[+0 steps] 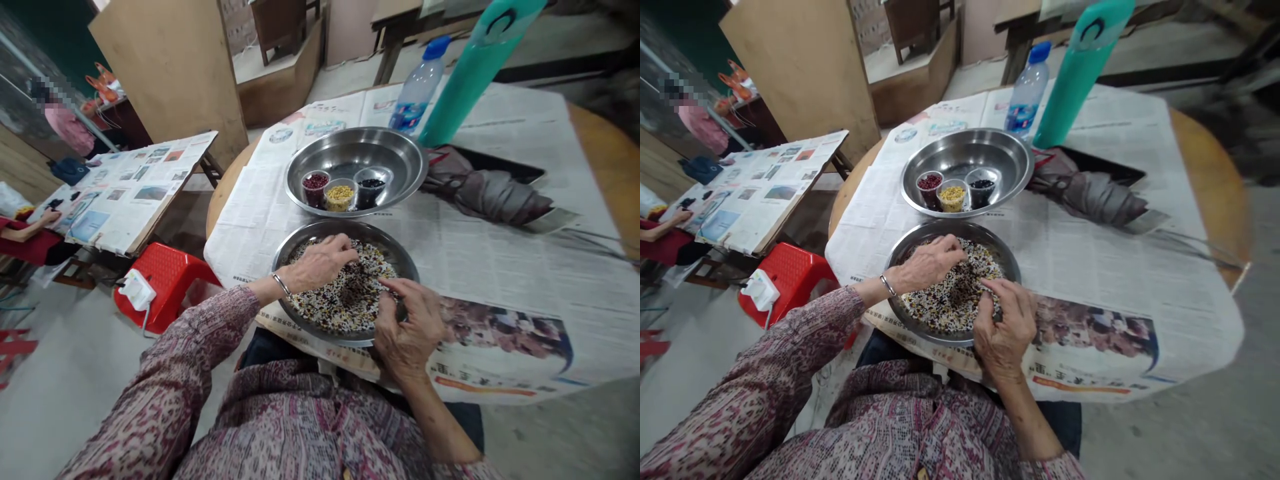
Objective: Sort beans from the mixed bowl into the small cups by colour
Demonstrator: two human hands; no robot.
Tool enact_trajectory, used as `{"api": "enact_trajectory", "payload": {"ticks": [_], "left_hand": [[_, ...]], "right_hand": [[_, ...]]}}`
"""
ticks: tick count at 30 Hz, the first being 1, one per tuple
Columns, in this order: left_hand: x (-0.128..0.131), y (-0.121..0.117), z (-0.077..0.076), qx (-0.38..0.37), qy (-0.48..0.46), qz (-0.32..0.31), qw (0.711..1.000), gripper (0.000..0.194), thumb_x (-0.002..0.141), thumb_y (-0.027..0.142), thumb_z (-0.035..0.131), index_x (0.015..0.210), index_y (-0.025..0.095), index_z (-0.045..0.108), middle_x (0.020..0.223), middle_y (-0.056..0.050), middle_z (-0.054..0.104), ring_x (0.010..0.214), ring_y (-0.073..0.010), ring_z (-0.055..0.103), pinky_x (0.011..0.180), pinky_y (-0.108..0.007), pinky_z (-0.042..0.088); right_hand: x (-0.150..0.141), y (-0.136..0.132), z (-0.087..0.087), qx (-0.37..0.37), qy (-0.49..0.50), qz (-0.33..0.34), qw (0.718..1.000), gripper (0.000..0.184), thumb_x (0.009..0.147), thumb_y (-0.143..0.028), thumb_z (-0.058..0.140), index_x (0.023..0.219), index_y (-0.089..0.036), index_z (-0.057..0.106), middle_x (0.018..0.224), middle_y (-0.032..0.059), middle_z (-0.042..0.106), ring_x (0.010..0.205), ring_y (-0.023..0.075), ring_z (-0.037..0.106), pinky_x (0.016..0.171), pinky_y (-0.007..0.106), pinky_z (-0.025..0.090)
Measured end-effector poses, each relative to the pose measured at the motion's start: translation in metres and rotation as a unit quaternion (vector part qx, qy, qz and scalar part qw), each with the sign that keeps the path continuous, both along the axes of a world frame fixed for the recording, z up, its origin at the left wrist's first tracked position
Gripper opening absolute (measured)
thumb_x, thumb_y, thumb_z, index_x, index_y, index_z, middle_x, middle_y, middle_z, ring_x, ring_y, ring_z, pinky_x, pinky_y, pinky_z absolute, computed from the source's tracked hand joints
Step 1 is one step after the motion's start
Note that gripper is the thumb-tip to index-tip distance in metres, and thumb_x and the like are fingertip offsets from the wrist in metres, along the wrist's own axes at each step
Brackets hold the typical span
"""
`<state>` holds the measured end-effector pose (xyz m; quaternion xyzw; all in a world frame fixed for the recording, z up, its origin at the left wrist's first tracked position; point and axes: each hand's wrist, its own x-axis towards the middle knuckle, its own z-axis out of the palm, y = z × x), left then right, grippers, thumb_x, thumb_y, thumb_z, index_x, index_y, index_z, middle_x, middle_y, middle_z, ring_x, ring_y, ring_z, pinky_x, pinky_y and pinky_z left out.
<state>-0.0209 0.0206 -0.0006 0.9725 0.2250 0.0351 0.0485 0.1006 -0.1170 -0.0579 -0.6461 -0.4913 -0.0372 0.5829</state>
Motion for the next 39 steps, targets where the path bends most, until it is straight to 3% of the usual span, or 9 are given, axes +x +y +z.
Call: {"api": "enact_trajectory", "payload": {"ticks": [3,7,12,17,24,27,30,36,39], "left_hand": [[-0.001,-0.002,0.003,0.006,-0.031,0.032,0.999,0.027,0.098,0.018,0.041,0.116,0.018,0.061,0.117,-0.009,0.055,0.109,-0.0205,0.052,0.095,-0.035,0.047],[-0.005,-0.024,0.010,-0.028,-0.022,-0.121,0.992,0.041,0.091,0.044,0.059,0.123,0.020,0.058,0.135,-0.011,0.050,0.124,-0.0271,0.046,0.105,-0.045,0.041],[0.012,-0.040,0.004,-0.011,0.044,-0.206,0.978,0.039,0.090,0.033,0.057,0.128,0.021,0.057,0.144,-0.012,0.044,0.131,-0.0297,0.041,0.108,-0.047,0.037],[0.025,-0.030,0.003,-0.008,0.109,-0.196,0.974,0.031,0.094,0.012,0.043,0.120,0.019,0.060,0.120,-0.009,0.058,0.108,-0.0210,0.053,0.092,-0.031,0.046],[-0.037,-0.019,0.022,0.003,0.094,-0.036,0.995,0.021,0.093,0.010,0.041,0.102,0.015,0.060,0.114,-0.011,0.057,0.104,-0.0218,0.052,0.090,-0.035,0.048],[-0.050,-0.023,0.024,-0.008,0.077,0.089,0.993,0.020,0.094,0.025,0.051,0.111,0.015,0.057,0.124,-0.013,0.051,0.111,-0.0260,0.049,0.092,-0.039,0.049],[-0.043,-0.028,0.019,-0.051,0.057,0.165,0.983,0.057,0.084,0.052,0.067,0.124,0.015,0.050,0.130,-0.016,0.046,0.116,-0.0323,0.047,0.090,-0.043,0.051],[-0.015,-0.035,0.003,-0.162,0.016,0.078,0.984,0.023,0.093,0.018,0.053,0.116,0.017,0.055,0.110,-0.008,0.059,0.101,-0.0207,0.059,0.091,-0.036,0.051],[-0.008,-0.043,0.000,-0.195,-0.020,0.012,0.981,0.021,0.096,0.015,0.047,0.115,0.017,0.057,0.107,-0.006,0.064,0.101,-0.0183,0.061,0.094,-0.033,0.050]], "right_hand": [[-0.001,-0.001,0.003,0.004,0.013,-0.005,1.000,0.021,0.090,-0.023,0.051,0.101,-0.020,0.068,0.098,0.0080,0.067,0.097,0.0215,0.062,0.092,0.043,0.047],[-0.003,-0.004,0.007,-0.002,0.032,-0.039,0.999,0.033,0.096,-0.027,0.041,0.117,-0.018,0.064,0.113,0.0135,0.064,0.111,0.0258,0.058,0.098,0.050,0.045],[-0.002,-0.004,0.008,-0.002,0.027,-0.030,0.999,0.036,0.097,-0.029,0.038,0.121,-0.016,0.063,0.116,0.0154,0.063,0.113,0.0275,0.056,0.100,0.052,0.043],[-0.002,-0.004,0.007,-0.006,0.023,-0.033,0.999,0.035,0.097,-0.030,0.039,0.118,-0.016,0.064,0.113,0.0151,0.064,0.111,0.0278,0.057,0.099,0.051,0.043],[-0.003,-0.003,0.008,-0.013,0.033,-0.036,0.999,0.033,0.096,-0.031,0.041,0.117,-0.018,0.064,0.113,0.0132,0.064,0.111,0.0264,0.057,0.099,0.050,0.044],[-0.003,-0.004,0.007,-0.016,0.033,-0.029,0.999,0.033,0.096,-0.031,0.042,0.117,-0.017,0.064,0.112,0.0135,0.064,0.111,0.0265,0.057,0.099,0.050,0.043],[-0.002,-0.004,0.006,-0.014,0.028,-0.026,0.999,0.033,0.096,-0.031,0.042,0.117,-0.017,0.064,0.112,0.0138,0.064,0.111,0.0266,0.057,0.099,0.049,0.043],[-0.002,-0.004,0.005,-0.008,0.016,-0.028,0.999,0.031,0.096,-0.030,0.044,0.116,-0.018,0.064,0.111,0.0136,0.065,0.109,0.0270,0.058,0.098,0.049,0.044],[-0.002,-0.003,0.006,-0.004,0.011,-0.026,1.000,0.031,0.096,-0.029,0.043,0.116,-0.017,0.064,0.110,0.0137,0.065,0.109,0.0270,0.058,0.098,0.049,0.043]]}}
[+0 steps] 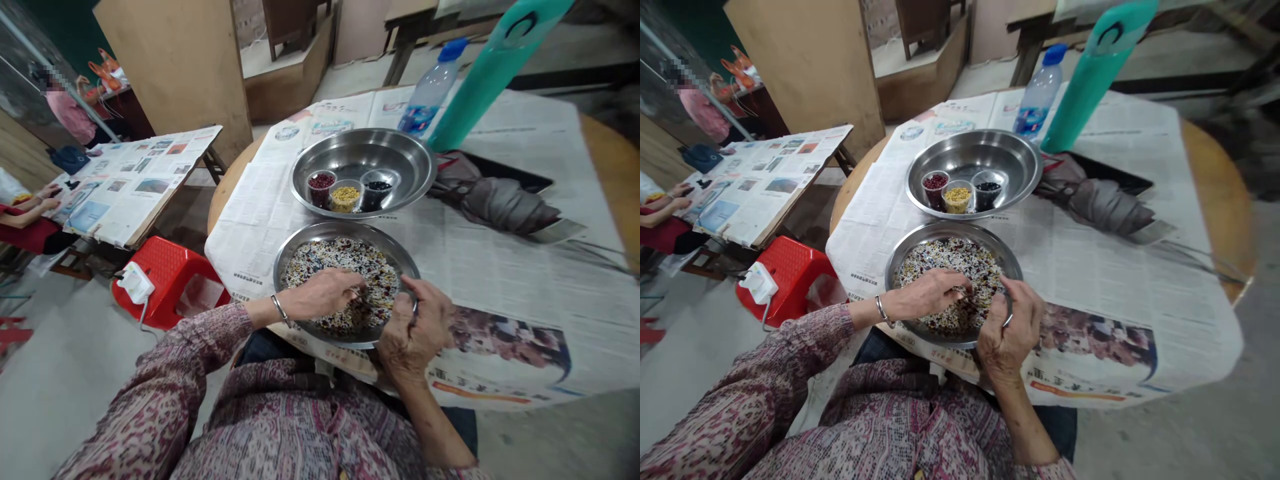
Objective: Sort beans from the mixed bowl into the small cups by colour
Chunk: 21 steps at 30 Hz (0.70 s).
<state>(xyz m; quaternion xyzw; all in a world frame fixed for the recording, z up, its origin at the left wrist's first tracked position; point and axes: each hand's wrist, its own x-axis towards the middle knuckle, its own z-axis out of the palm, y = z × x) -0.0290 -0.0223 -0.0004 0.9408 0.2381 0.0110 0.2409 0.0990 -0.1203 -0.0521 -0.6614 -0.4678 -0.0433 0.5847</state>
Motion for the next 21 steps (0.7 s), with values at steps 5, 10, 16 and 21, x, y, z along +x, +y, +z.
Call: {"api": "enact_trajectory", "payload": {"ticks": [5,10,16,21], "left_hand": [[0.004,-0.009,0.006,0.057,0.013,-0.170,0.984,0.025,0.095,0.015,0.049,0.119,0.016,0.058,0.122,-0.007,0.063,0.114,-0.0176,0.057,0.103,-0.029,0.045],[0.021,0.011,0.002,0.227,0.031,-0.152,0.961,0.031,0.097,0.021,0.047,0.126,0.022,0.059,0.144,-0.005,0.049,0.128,-0.0255,0.044,0.101,-0.042,0.044],[0.021,0.046,-0.003,0.217,0.056,-0.049,0.973,0.028,0.097,0.013,0.042,0.119,0.019,0.059,0.124,-0.009,0.057,0.111,-0.0209,0.054,0.090,-0.034,0.048],[-0.023,0.037,0.013,0.101,0.072,-0.021,0.992,0.022,0.102,0.029,0.043,0.114,0.017,0.058,0.108,-0.006,0.059,0.100,-0.0173,0.059,0.089,-0.030,0.049]], "right_hand": [[0.000,0.000,0.000,-0.004,0.009,0.000,1.000,0.031,0.095,-0.029,0.044,0.115,-0.016,0.064,0.110,0.0134,0.064,0.108,0.0263,0.058,0.097,0.047,0.044],[-0.001,0.000,0.000,0.001,0.009,0.004,1.000,0.031,0.095,-0.028,0.045,0.116,-0.015,0.064,0.111,0.0133,0.064,0.110,0.0255,0.057,0.098,0.047,0.044],[-0.001,0.000,0.000,-0.004,0.013,0.004,1.000,0.031,0.095,-0.028,0.046,0.116,-0.015,0.064,0.111,0.0128,0.064,0.110,0.0245,0.057,0.098,0.047,0.044],[-0.001,0.001,0.001,-0.007,0.009,0.002,1.000,0.030,0.095,-0.028,0.046,0.115,-0.016,0.065,0.110,0.0126,0.064,0.109,0.0241,0.058,0.098,0.047,0.045]]}}
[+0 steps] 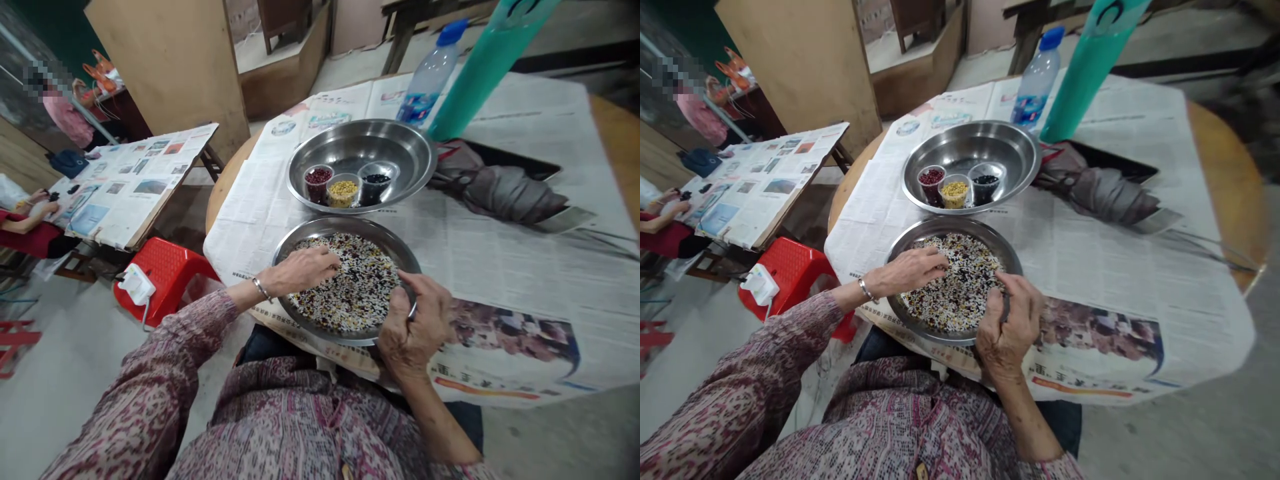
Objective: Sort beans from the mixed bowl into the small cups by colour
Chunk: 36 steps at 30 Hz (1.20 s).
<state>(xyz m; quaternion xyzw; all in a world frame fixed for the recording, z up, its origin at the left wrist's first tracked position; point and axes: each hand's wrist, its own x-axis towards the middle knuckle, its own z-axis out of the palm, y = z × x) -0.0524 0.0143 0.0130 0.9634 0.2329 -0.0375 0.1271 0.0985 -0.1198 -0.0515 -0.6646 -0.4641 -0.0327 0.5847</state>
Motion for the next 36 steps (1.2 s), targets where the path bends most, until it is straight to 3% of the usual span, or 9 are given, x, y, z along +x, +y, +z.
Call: {"api": "enact_trajectory", "payload": {"ticks": [4,10,15,18,21,23,29,33,36], "left_hand": [[-0.022,-0.026,0.010,-0.071,-0.013,-0.083,0.994,0.041,0.093,0.039,0.062,0.129,0.020,0.051,0.122,-0.008,0.054,0.112,-0.0201,0.056,0.095,-0.032,0.049],[0.008,-0.038,-0.002,0.021,-0.005,-0.140,0.990,0.031,0.098,0.011,0.040,0.122,0.021,0.057,0.121,-0.009,0.058,0.108,-0.0182,0.056,0.081,-0.028,0.049],[0.020,-0.029,-0.004,0.027,0.000,-0.082,0.996,0.028,0.102,0.041,0.043,0.108,0.022,0.063,0.096,-0.003,0.067,0.086,-0.0160,0.062,0.064,-0.027,0.044],[0.015,-0.025,-0.002,0.059,-0.050,-0.025,0.997,0.029,0.103,0.038,0.040,0.109,0.022,0.064,0.102,-0.003,0.065,0.095,-0.0154,0.061,0.076,-0.027,0.047],[0.016,-0.023,-0.003,0.082,-0.062,0.015,0.995,0.029,0.097,0.036,0.054,0.121,0.021,0.059,0.120,-0.008,0.058,0.111,-0.0221,0.054,0.092,-0.034,0.046],[0.023,-0.022,-0.006,0.057,-0.036,0.031,0.997,0.036,0.092,0.035,0.062,0.124,0.021,0.058,0.124,-0.010,0.054,0.111,-0.0252,0.053,0.093,-0.038,0.047],[0.041,-0.013,-0.006,-0.081,-0.010,0.001,0.997,0.020,0.088,0.011,0.056,0.105,0.013,0.065,0.102,-0.007,0.065,0.098,-0.0182,0.060,0.092,-0.030,0.046],[0.023,-0.014,0.007,-0.134,-0.040,-0.001,0.990,0.013,0.084,0.007,0.057,0.087,0.015,0.067,0.091,-0.002,0.070,0.088,-0.0134,0.062,0.090,-0.026,0.046],[-0.004,-0.023,0.012,-0.149,-0.051,-0.011,0.987,0.015,0.085,0.006,0.055,0.088,0.016,0.066,0.092,-0.002,0.069,0.087,-0.0123,0.063,0.087,-0.026,0.047]], "right_hand": [[0.000,0.000,0.000,-0.010,0.000,0.005,1.000,0.031,0.095,-0.029,0.045,0.114,-0.015,0.065,0.110,0.0131,0.064,0.109,0.0249,0.058,0.098,0.048,0.045],[0.001,-0.001,-0.001,-0.007,-0.009,0.008,1.000,0.031,0.094,-0.029,0.046,0.114,-0.014,0.065,0.109,0.0137,0.065,0.109,0.0251,0.058,0.098,0.047,0.045],[0.000,-0.001,0.000,-0.014,0.004,0.001,1.000,0.030,0.094,-0.031,0.046,0.112,-0.015,0.065,0.108,0.0130,0.064,0.108,0.0248,0.058,0.097,0.047,0.045],[-0.001,0.000,0.001,-0.018,0.011,0.000,1.000,0.030,0.094,-0.031,0.047,0.111,-0.016,0.066,0.109,0.0125,0.064,0.107,0.0243,0.058,0.097,0.047,0.045],[-0.001,-0.001,0.001,-0.012,0.010,0.005,1.000,0.029,0.094,-0.030,0.047,0.111,-0.016,0.066,0.109,0.0126,0.064,0.108,0.0242,0.058,0.098,0.047,0.044],[-0.001,-0.001,0.001,-0.012,0.007,0.006,1.000,0.030,0.094,-0.031,0.047,0.112,-0.016,0.066,0.109,0.0123,0.064,0.108,0.0241,0.057,0.098,0.047,0.044],[-0.001,-0.001,0.000,-0.014,0.010,0.008,1.000,0.029,0.094,-0.031,0.046,0.111,-0.017,0.065,0.109,0.0114,0.063,0.108,0.0234,0.057,0.097,0.046,0.043],[0.000,0.000,-0.001,-0.006,0.004,0.008,1.000,0.027,0.093,-0.029,0.048,0.110,-0.017,0.065,0.108,0.0109,0.064,0.106,0.0224,0.057,0.097,0.045,0.044],[0.000,0.000,0.000,-0.013,0.006,0.009,1.000,0.027,0.093,-0.030,0.048,0.110,-0.017,0.065,0.108,0.0108,0.064,0.106,0.0222,0.057,0.097,0.044,0.044]]}}
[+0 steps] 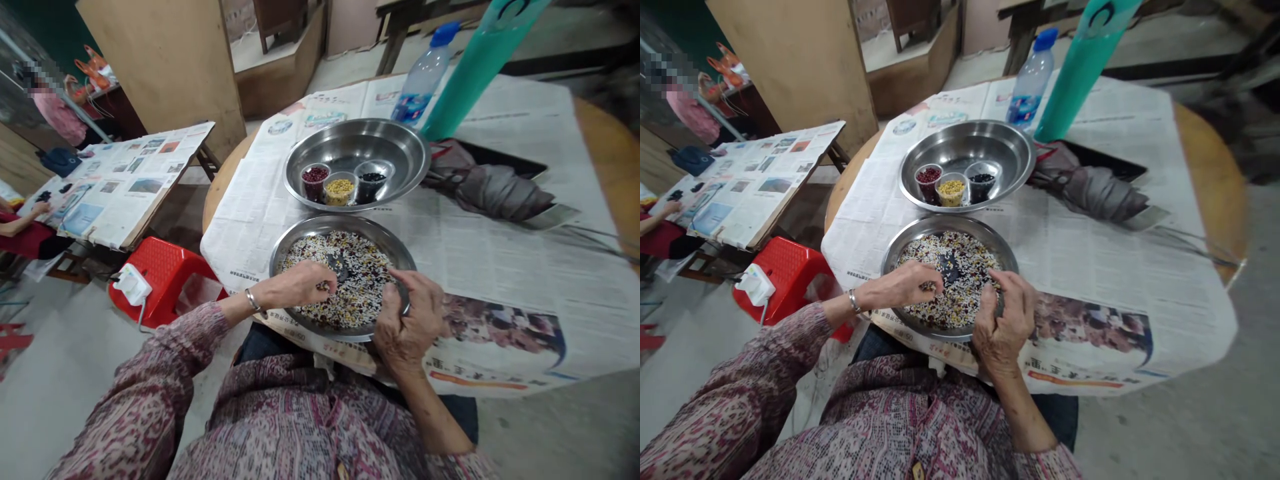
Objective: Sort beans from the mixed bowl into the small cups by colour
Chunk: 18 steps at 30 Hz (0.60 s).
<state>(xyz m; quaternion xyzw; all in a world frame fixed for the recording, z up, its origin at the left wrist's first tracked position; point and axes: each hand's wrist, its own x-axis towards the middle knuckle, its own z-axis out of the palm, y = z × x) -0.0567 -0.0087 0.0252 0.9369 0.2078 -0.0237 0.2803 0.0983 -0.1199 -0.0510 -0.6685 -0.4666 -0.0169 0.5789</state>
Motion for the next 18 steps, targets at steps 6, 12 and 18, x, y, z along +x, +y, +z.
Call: {"api": "enact_trajectory", "payload": {"ticks": [6,12,18], "left_hand": [[-0.028,-0.020,-0.008,0.044,0.026,-0.054,0.997,0.017,0.093,0.011,0.051,0.102,0.018,0.064,0.104,-0.004,0.064,0.100,-0.0146,0.060,0.092,-0.027,0.048],[-0.004,-0.014,-0.021,0.118,0.017,-0.053,0.991,0.023,0.100,0.018,0.043,0.114,0.020,0.061,0.122,-0.006,0.058,0.107,-0.0154,0.057,0.086,-0.026,0.049],[0.000,0.005,-0.020,0.151,-0.050,0.061,0.985,0.023,0.099,0.032,0.051,0.114,0.017,0.060,0.116,-0.006,0.056,0.108,-0.0152,0.056,0.095,-0.028,0.048]], "right_hand": [[0.000,0.000,0.001,-0.020,0.006,-0.004,1.000,0.028,0.092,-0.033,0.048,0.107,-0.017,0.066,0.107,0.0114,0.064,0.106,0.0237,0.057,0.098,0.047,0.043],[0.000,-0.001,0.001,-0.004,-0.006,-0.002,1.000,0.028,0.093,-0.031,0.048,0.107,-0.016,0.066,0.105,0.0114,0.064,0.104,0.0235,0.057,0.096,0.046,0.044],[0.000,0.000,0.000,-0.004,-0.004,-0.002,1.000,0.027,0.092,-0.031,0.049,0.106,-0.016,0.066,0.105,0.0112,0.065,0.104,0.0232,0.058,0.097,0.046,0.044]]}}
